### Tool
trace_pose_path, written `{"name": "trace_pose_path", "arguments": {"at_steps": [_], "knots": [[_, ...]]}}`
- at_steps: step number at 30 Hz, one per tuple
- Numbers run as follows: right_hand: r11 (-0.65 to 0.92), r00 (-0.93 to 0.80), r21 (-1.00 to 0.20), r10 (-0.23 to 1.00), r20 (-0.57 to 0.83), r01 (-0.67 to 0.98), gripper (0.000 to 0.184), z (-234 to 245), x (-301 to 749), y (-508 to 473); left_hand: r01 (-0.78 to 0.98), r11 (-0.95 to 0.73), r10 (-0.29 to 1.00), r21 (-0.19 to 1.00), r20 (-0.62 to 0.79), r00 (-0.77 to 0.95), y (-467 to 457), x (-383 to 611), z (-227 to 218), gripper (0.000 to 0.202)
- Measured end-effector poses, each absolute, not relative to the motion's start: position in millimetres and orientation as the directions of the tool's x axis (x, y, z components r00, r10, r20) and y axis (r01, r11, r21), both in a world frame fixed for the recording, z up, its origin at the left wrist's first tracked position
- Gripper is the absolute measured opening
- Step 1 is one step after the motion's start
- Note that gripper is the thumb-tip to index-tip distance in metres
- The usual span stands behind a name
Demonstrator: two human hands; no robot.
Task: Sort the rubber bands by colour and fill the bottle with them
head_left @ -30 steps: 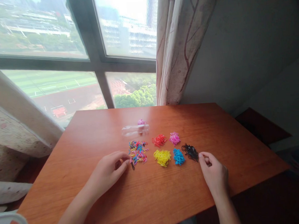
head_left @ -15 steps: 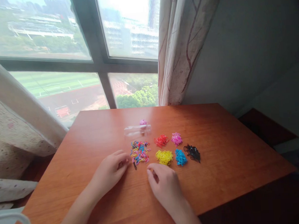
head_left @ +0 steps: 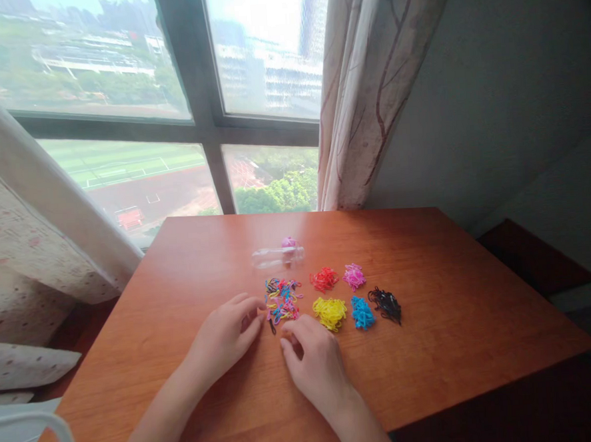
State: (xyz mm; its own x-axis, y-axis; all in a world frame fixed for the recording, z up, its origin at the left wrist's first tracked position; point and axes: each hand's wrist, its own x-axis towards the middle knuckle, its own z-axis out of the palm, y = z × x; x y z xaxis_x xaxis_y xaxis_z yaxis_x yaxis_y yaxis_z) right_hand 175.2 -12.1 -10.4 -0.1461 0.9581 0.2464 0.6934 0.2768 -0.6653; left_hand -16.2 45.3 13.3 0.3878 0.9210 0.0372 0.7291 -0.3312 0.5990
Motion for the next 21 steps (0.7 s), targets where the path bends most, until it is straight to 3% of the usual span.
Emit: {"name": "trace_pose_path", "arguments": {"at_steps": [4, 9, 16, 21], "knots": [[0.293, -0.131, -0.707, 0.952, 0.276, 0.643, 0.018, -16.1, 177.5, -10.5, 0.724, -0.327, 0.921, 0.607, 0.033, 0.388, 45.3, -15.4, 11.2, 0.018], [0.301, -0.155, -0.672, 0.951, 0.269, 0.676, 0.018, -20.9, 177.4, -10.1, 0.715, -0.343, 0.914, 0.609, 0.04, 0.404, 43.7, -7.2, 10.6, 0.017], [0.306, -0.174, -0.631, 0.949, 0.264, 0.713, 0.016, -18.1, 176.5, -11.0, 0.797, -0.342, 0.926, 0.498, 0.036, 0.375, 46.2, 5.7, 9.0, 0.015], [0.32, -0.182, -0.622, 0.943, 0.277, 0.715, 0.016, -16.2, 176.5, -11.1, 0.783, -0.346, 0.926, 0.517, 0.057, 0.372, 45.3, 3.2, 11.2, 0.014]]}}
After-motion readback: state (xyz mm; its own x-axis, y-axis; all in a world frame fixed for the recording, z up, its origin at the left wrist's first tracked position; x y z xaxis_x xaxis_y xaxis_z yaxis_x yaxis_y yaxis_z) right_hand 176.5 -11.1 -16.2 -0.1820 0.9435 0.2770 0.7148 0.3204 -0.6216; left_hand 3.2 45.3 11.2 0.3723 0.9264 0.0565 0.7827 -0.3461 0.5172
